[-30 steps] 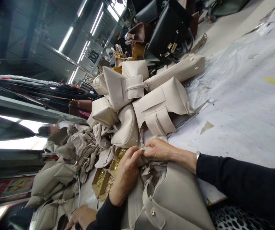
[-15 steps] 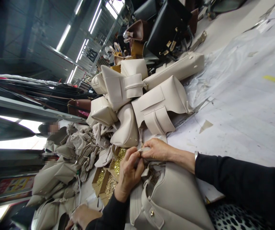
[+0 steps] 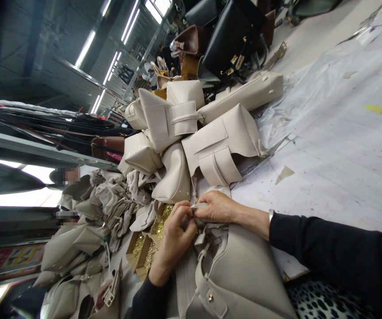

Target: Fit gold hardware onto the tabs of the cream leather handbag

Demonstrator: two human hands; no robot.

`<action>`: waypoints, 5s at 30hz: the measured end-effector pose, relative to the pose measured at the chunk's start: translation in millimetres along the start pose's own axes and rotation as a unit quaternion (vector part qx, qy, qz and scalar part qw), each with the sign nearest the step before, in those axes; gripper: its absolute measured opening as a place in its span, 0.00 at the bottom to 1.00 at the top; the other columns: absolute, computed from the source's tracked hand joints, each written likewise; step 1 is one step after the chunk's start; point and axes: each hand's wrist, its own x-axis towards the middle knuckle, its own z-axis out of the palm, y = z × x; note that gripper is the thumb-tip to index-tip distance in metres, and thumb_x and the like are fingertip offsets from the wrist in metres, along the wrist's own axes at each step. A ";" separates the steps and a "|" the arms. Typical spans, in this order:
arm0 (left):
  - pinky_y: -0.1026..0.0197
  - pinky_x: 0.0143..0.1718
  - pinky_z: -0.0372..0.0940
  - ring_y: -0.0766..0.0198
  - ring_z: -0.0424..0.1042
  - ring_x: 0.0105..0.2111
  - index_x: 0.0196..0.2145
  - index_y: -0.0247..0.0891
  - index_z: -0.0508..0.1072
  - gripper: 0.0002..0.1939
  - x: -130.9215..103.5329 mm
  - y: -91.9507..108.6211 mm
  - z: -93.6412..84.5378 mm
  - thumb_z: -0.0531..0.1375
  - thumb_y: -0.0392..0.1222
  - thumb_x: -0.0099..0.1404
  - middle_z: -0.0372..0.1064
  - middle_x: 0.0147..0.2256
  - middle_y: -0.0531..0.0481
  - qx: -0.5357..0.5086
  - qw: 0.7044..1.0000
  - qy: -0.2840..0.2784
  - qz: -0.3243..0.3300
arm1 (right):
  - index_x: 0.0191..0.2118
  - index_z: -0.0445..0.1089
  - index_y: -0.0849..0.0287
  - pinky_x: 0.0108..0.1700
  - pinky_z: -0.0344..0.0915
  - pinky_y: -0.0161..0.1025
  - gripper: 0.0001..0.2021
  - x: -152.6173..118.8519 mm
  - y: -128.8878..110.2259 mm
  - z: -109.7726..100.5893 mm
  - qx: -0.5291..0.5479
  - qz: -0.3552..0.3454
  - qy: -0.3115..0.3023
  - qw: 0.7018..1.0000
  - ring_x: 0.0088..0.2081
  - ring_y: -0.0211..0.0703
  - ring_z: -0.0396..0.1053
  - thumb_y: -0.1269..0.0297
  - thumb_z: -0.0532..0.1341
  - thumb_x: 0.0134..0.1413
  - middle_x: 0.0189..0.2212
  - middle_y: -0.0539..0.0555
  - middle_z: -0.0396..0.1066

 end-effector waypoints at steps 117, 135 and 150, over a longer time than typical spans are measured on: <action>0.59 0.43 0.65 0.58 0.73 0.40 0.46 0.41 0.69 0.14 6.8 10.1 -5.9 0.61 0.33 0.62 0.73 0.40 0.51 0.027 0.983 -0.050 -0.172 | 0.28 0.75 0.58 0.30 0.50 0.36 0.07 -2.7 -7.2 0.0 -0.089 0.017 0.048 0.995 0.30 0.41 0.64 0.62 0.63 0.50 0.22 0.47 0.66; 0.59 0.45 0.63 0.58 0.72 0.42 0.44 0.38 0.73 0.10 20.9 3.1 -5.9 0.55 0.36 0.67 0.76 0.41 0.48 -0.061 0.974 -0.102 -0.195 | 0.32 0.78 0.60 0.31 0.53 0.35 0.11 -3.3 -10.7 -1.6 -0.105 0.017 0.032 0.994 0.32 0.42 0.68 0.59 0.62 0.57 0.25 0.51 0.72; 0.61 0.36 0.55 0.57 0.67 0.33 0.34 0.41 0.69 0.06 40.9 10.7 5.1 0.56 0.32 0.62 0.69 0.30 0.52 0.059 0.965 -0.089 -0.239 | 0.33 0.78 0.58 0.33 0.52 0.36 0.08 -5.0 -5.6 2.8 -0.143 -0.014 0.057 0.988 0.35 0.45 0.72 0.63 0.62 0.55 0.29 0.53 0.77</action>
